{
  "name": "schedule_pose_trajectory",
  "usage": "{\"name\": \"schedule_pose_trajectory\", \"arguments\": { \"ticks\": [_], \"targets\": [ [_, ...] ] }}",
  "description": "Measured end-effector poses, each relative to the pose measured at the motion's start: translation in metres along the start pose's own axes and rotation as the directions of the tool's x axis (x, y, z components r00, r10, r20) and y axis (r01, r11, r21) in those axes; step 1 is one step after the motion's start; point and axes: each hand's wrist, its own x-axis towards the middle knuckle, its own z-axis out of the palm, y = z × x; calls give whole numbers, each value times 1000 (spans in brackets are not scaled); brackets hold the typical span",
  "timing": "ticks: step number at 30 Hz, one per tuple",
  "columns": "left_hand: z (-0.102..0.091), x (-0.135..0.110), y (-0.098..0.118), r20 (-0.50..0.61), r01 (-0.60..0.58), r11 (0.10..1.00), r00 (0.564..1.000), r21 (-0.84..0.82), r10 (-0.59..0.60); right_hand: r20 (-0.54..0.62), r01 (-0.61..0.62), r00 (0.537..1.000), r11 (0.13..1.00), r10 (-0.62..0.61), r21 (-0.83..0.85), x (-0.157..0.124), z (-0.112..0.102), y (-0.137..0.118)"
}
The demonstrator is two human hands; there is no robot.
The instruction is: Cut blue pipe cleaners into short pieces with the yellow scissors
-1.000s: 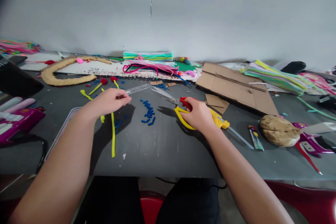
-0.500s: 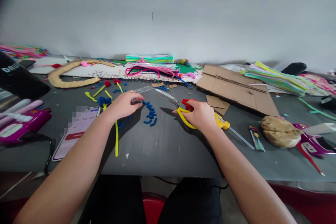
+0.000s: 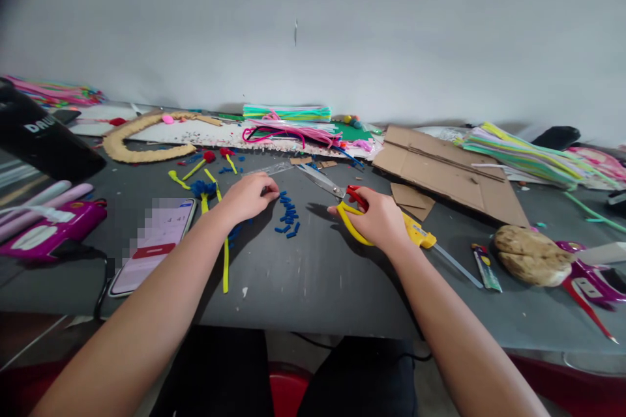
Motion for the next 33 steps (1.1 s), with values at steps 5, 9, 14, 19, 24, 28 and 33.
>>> {"name": "schedule_pose_trajectory", "arguments": {
  "ticks": [5, 9, 14, 19, 24, 28, 33],
  "targets": [
    [-2, -1, -1, -46, 11, 998, 999, -67, -14, 0, 23, 1000, 999, -23, 36, 1, 1, 4],
    [-9, -5, 8, -106, -35, 970, 994, -242, 10, -1, 3, 1000, 996, -3, 85, 2, 1, 4],
    [-13, -11, 40, -57, -130, 874, 991, -468, 117, 77, -60, 997, 865, 24, 498, 1, -3, -6],
    [-11, -19, 70, -77, -241, 787, 968, -568, 241, 164, -118, 986, 607, -22, 786, -5, -7, -20],
    [-6, -21, 78, -102, -312, 782, 946, -539, 307, 187, -146, 982, 611, -3, 778, -8, -3, -27],
    [-3, -21, 78, -83, -304, 787, 947, -537, 310, 187, -142, 982, 606, -12, 782, -7, 0, -28],
    [-5, -23, 81, -82, -242, 775, 967, -584, 240, 150, -129, 989, 618, 18, 776, -5, 2, -25]
  ]
}}
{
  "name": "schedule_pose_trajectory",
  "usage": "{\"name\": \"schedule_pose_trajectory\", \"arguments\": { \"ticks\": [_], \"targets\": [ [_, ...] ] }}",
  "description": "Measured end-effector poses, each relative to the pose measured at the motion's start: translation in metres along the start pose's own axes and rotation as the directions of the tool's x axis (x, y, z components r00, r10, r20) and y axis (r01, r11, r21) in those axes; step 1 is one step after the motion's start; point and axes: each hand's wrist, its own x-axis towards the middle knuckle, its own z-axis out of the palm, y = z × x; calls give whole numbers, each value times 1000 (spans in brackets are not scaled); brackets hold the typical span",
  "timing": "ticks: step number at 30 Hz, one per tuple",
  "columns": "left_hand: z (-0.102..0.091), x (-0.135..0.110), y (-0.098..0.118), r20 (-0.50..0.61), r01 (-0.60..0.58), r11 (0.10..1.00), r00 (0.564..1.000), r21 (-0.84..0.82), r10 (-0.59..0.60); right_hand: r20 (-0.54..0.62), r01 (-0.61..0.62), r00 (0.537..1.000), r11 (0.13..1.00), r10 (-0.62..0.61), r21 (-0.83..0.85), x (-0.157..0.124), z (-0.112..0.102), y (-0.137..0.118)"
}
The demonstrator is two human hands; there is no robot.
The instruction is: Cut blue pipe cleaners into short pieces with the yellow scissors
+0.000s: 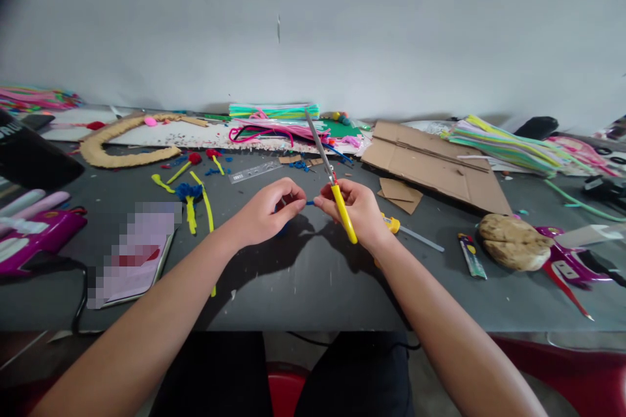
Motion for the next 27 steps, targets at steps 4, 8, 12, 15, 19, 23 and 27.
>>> {"name": "schedule_pose_trajectory", "arguments": {
  "ticks": [4, 8, 12, 15, 19, 23, 27],
  "targets": [
    [1, 0, 2, -46, 24, 999, 999, -32, -25, -35, 22, 999, 1000, -21, 11, 1, -1, 4],
    [4, 2, 0, -70, 23, 999, 997, -46, -26, -48, 25, 999, 999, -24, 30, 1, 1, 3],
    [7, 3, -2, -66, 49, 992, 996, -114, -57, -68, 31, 997, 999, -28, 39, 1, 3, 1],
    [9, 3, -1, -42, 63, 980, 997, -187, -72, -104, 60, 993, 997, -54, 55, 0, 4, 1],
    [12, 4, 0, -36, 70, 963, 996, -260, -82, -123, 66, 991, 997, -60, 47, -1, 5, -1],
    [10, 6, 1, -90, 67, 961, 991, -267, -94, -129, 44, 991, 999, -43, 7, 0, -5, -10],
    [-5, 6, -2, -131, 67, 966, 986, -252, -102, -197, 50, 977, 990, -76, -134, 3, -28, -13]
  ]
}}
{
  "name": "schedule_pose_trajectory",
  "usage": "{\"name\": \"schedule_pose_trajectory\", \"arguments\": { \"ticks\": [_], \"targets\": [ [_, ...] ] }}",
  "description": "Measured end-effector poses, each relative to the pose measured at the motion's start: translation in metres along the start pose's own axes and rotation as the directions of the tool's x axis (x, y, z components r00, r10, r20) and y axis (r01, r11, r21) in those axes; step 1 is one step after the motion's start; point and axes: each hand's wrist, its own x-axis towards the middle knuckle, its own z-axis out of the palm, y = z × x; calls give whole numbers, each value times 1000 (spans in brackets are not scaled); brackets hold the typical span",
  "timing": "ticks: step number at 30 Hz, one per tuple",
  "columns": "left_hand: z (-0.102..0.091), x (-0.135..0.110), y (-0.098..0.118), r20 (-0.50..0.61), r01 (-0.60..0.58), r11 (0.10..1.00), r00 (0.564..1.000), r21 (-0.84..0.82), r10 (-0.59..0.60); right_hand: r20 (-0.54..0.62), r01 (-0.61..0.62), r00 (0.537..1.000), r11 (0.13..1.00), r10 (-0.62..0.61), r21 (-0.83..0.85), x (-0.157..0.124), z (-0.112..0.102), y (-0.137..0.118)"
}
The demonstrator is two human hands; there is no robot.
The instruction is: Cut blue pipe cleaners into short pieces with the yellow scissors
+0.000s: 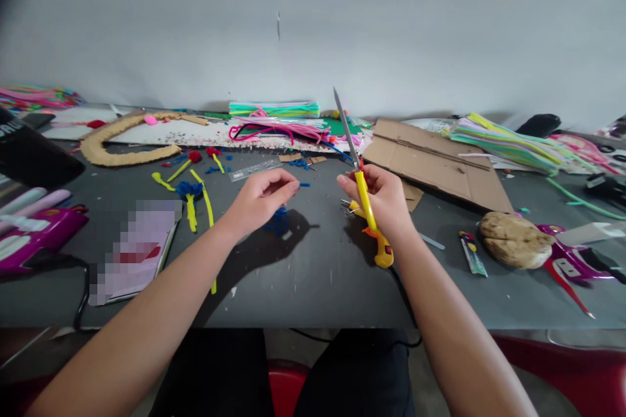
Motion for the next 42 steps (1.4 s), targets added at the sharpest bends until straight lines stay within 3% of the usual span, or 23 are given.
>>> {"name": "schedule_pose_trajectory", "arguments": {
  "ticks": [5, 8, 11, 16, 25, 42],
  "targets": [
    [-33, 2, -9, -42, 12, 995, 999, 95, -8, 55, 92, 996, 907, -76, -412, 5, -20, 11],
    [-48, 2, -18, -88, 24, 983, 996, 182, -8, 134, 160, 985, 842, -106, -514, 4, -21, 17],
    [-56, 3, -25, -119, 16, 975, 993, 222, 11, 217, 215, 970, 816, -112, -537, 4, -19, 21],
    [-56, 4, -29, -153, -21, 977, 987, 214, 55, 259, 243, 960, 783, -109, -572, 4, -16, 25],
    [-51, 2, -26, -152, -130, 959, 973, 254, 172, 300, 280, 947, 758, -117, -589, -5, -4, 19],
    [-50, 0, -22, -132, -155, 953, 972, 261, 194, 326, 342, 927, 768, -183, -542, -4, 1, 22]
  ]
}}
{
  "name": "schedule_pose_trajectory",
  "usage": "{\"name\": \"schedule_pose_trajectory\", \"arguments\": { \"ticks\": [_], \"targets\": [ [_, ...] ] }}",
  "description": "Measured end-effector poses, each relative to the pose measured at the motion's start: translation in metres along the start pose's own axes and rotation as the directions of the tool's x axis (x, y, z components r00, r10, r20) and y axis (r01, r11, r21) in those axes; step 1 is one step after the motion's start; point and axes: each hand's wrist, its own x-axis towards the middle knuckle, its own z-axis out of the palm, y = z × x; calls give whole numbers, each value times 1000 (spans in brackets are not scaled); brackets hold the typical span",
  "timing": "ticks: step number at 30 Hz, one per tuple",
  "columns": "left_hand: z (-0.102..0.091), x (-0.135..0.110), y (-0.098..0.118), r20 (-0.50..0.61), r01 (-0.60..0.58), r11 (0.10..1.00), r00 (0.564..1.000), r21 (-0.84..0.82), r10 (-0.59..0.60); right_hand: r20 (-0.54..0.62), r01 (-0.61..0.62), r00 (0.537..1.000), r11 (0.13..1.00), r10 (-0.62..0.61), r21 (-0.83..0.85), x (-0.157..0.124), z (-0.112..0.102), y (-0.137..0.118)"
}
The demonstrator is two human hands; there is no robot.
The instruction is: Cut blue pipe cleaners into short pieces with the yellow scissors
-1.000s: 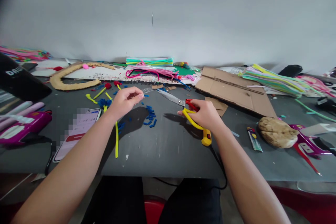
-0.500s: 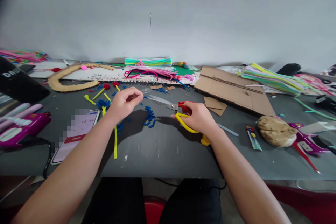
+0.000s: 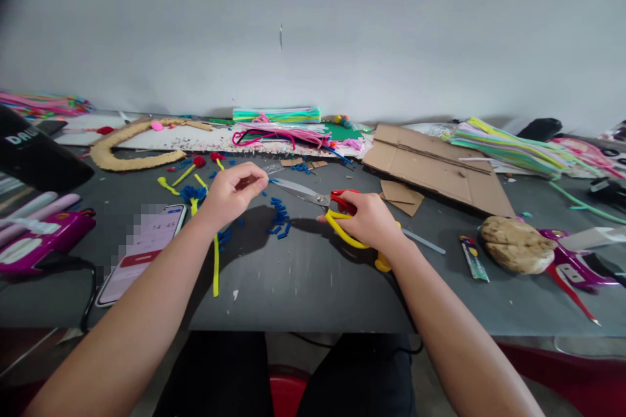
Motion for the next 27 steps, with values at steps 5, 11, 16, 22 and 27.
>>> {"name": "schedule_pose_trajectory", "arguments": {
  "ticks": [5, 11, 16, 22, 27],
  "targets": [
    [0, 0, 0, 5, -4, 1000, 1000, 0, 4, 0, 5, 1000, 1000, -5, 2, 1, 0, -2],
    [1, 0, 1, -5, 6, 1000, 1000, -11, -6, 6, -12, 1000, 1000, 12, 8, 1, 0, -2],
    [1, 0, 2, -5, 23, 999, 1000, -27, -23, -2, -41, 999, 999, 41, 16, 1, 0, -3],
    [0, 0, 1, -7, 32, 999, 999, -36, -33, 12, -44, 999, 999, 44, 16, -1, -1, -7],
    [1, 0, 1, -14, 15, 999, 1000, -31, -16, 15, -38, 999, 999, 38, 15, 0, 1, -6]
  ]
}}
